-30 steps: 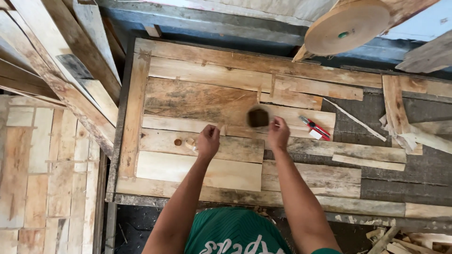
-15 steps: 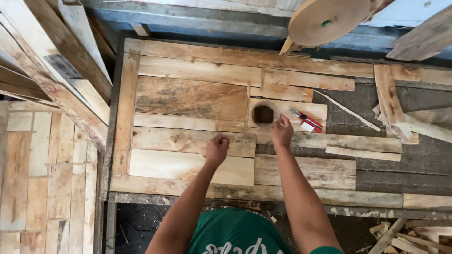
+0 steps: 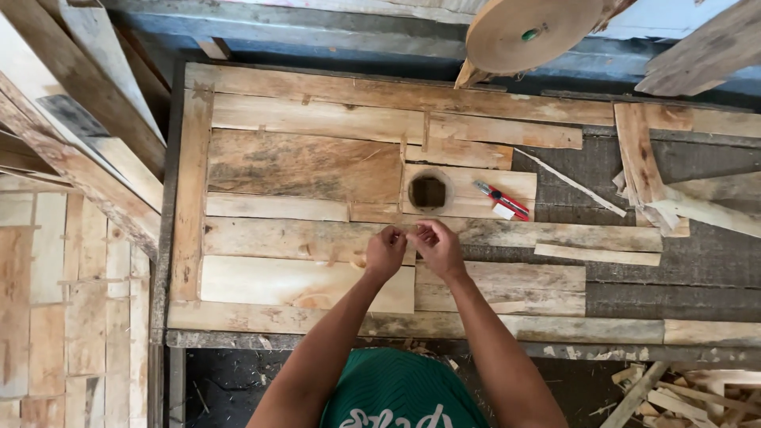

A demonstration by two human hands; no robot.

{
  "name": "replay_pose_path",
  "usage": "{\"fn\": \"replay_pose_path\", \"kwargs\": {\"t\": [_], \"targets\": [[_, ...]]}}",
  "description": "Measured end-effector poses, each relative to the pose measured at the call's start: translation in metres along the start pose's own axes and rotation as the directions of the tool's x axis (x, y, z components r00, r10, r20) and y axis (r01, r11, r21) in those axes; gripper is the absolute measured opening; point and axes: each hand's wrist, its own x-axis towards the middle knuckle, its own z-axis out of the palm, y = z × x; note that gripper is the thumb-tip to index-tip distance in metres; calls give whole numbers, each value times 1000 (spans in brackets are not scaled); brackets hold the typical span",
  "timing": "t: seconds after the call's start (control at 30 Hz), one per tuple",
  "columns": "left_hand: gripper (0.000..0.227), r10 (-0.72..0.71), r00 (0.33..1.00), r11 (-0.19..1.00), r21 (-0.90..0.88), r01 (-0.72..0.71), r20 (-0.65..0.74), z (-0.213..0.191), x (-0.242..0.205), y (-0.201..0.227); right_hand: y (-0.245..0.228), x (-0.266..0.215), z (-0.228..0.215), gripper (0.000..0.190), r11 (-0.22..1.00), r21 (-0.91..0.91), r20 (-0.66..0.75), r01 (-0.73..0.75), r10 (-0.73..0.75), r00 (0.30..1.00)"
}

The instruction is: Measuring a circular hole and fitting thin wooden strips onto a wooden assembly on a workbench.

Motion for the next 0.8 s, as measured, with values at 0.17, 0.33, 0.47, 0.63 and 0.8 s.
{"fn": "replay_pose_path", "kwargs": {"t": [0.17,0.33,0.47,0.63,0.8], "targets": [[24,13,1000,1000,23,-12,-19,3,12,7,1,9,-4,24,997,-75,-68,30,-35,997],[23,-51,998,999,15,51,-26,6,22,18,-23,20,-11,22,988,-145,-88,54,-68,994],[24,-86,996,996,18,86,-26,11,29,19,-17,29,-11,32,963,-229,-130,145,-178,975],[21,-38,998,997,61,42,-54,17,40,25,8,44,-12,16,977,-209,-219,35,-82,972],[26,-128,991,992,6,128,37,18,49,40,18,57,-14,19,985,-171,-270,15,-61,961]]}}
